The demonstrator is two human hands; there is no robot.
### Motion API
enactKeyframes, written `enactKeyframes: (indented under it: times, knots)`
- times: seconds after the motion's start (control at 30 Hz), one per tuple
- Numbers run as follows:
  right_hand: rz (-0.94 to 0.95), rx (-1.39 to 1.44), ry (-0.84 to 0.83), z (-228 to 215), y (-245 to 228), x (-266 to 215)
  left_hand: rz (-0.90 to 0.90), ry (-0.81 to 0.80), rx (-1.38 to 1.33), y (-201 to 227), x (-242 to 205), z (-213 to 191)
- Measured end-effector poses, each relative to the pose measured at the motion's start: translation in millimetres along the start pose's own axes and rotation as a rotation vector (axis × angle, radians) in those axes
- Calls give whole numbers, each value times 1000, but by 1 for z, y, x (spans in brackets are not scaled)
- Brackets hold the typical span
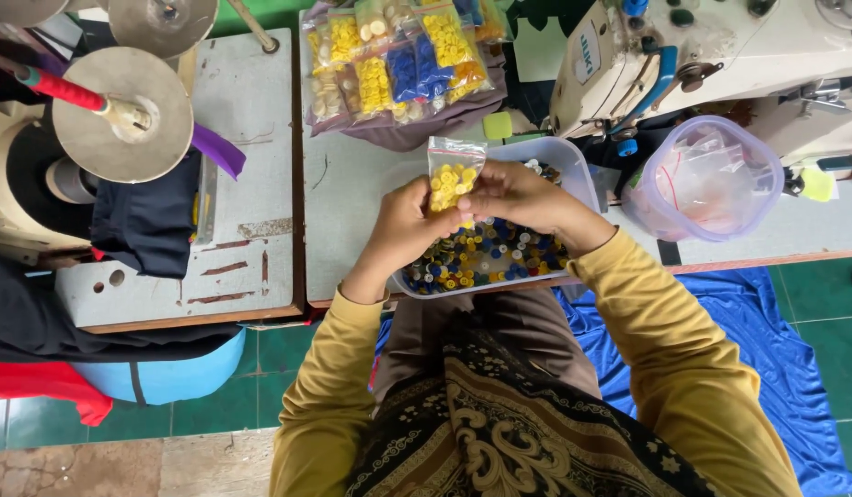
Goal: Sorting and placing buttons into a small plastic bag at a sewing workstation.
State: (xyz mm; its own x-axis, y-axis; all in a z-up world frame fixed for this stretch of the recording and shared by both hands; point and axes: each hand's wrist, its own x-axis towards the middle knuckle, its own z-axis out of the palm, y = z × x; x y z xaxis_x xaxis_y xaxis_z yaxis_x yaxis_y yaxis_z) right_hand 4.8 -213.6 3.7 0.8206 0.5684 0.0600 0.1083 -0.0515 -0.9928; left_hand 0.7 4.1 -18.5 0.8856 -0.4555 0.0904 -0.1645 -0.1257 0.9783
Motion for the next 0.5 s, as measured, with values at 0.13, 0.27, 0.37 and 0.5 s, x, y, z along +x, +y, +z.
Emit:
enactKeyframes:
  times: [0.13,0.27,0.37,0.5]
  knots:
    - [-26,56,108,10,-5,2,-29,-36,-47,17,-4,4]
    - [-15,-4,157,10,-10,3,-25,-110,-88,13,-2,0]
    - [-5,8,123,9,5,5,-49,-35,-93,-2,-2,3]
    - [62,-34,34,15,-8,1,-86,38,-177,3,1,8]
